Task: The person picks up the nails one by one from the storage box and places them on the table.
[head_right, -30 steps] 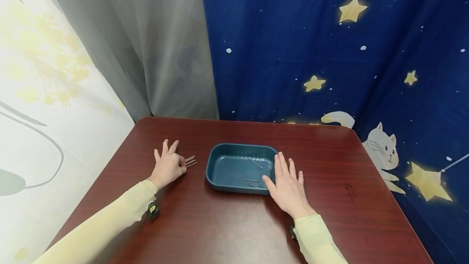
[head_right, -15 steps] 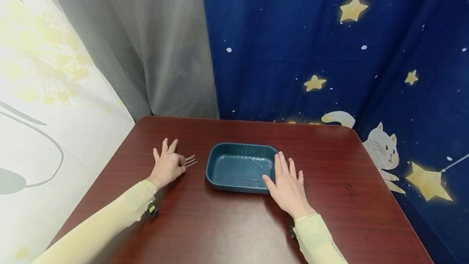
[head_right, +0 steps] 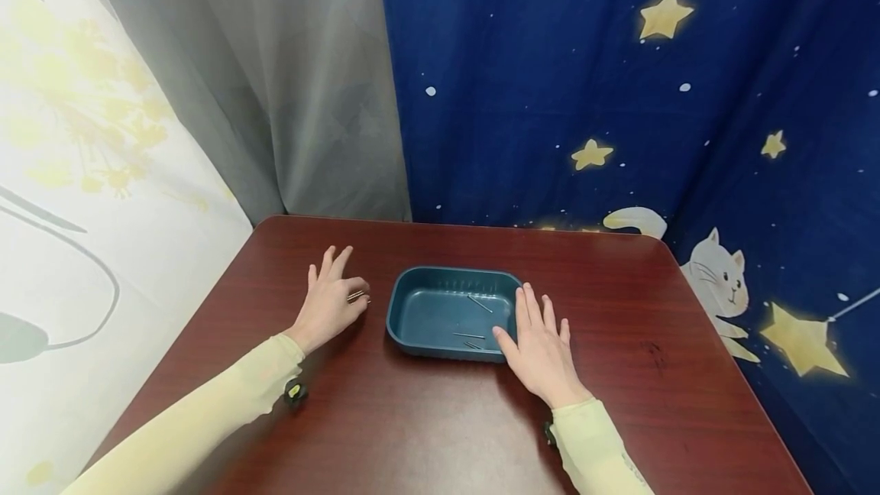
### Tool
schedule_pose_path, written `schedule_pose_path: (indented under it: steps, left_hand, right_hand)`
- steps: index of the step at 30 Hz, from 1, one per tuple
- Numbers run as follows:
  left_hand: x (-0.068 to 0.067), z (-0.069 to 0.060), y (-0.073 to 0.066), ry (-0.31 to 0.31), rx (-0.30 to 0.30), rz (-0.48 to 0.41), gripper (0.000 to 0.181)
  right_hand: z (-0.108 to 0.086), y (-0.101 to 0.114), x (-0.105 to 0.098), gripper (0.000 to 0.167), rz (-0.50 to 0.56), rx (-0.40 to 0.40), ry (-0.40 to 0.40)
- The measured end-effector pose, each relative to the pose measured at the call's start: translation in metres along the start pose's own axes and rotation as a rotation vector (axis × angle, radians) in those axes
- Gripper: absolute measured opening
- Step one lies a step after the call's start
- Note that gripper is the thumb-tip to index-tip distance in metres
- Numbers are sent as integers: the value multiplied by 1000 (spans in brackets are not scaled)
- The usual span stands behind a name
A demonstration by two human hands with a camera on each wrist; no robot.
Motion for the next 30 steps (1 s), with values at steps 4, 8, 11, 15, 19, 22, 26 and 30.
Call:
schedule_pose_path:
  steps: [4, 8, 11, 15, 19, 22, 26, 30]
  left_hand:
    - [-1, 15, -24, -30, 112, -22, 9]
    - [6, 32, -53, -20, 287, -49, 12]
    - [14, 45, -76, 36, 440, -65, 17]
    - [28, 62, -103, 134, 598, -68, 19]
    - [45, 75, -122, 227, 663, -80, 18]
    - [58, 80, -133, 307, 671, -99, 20]
    - [74, 83, -140, 408, 667, -104, 25]
    - [86, 84, -142, 488, 654, -95, 29]
  right_hand:
    - [0, 0, 0, 88, 0, 2, 0]
    - [0, 0, 0, 88, 11, 3, 2]
    - [0, 0, 0, 87, 17, 3, 8]
    - [1, 0, 0, 86, 18, 3, 7]
    - [2, -1, 1, 86, 9, 0, 6]
    - [1, -1, 3, 86, 7, -3, 14]
    - [1, 0, 2, 86, 11, 0, 17]
    - [1, 0, 1, 86, 16, 8, 21]
Point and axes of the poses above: each hand's wrist, its own z-axis towards the middle knuckle, its own x-axis out of the palm, y = z × x, the point moved 5 cm from there along z, towards the middle knuckle, and after that the axes turned 11 degrees about x, right-handed, at the moved point
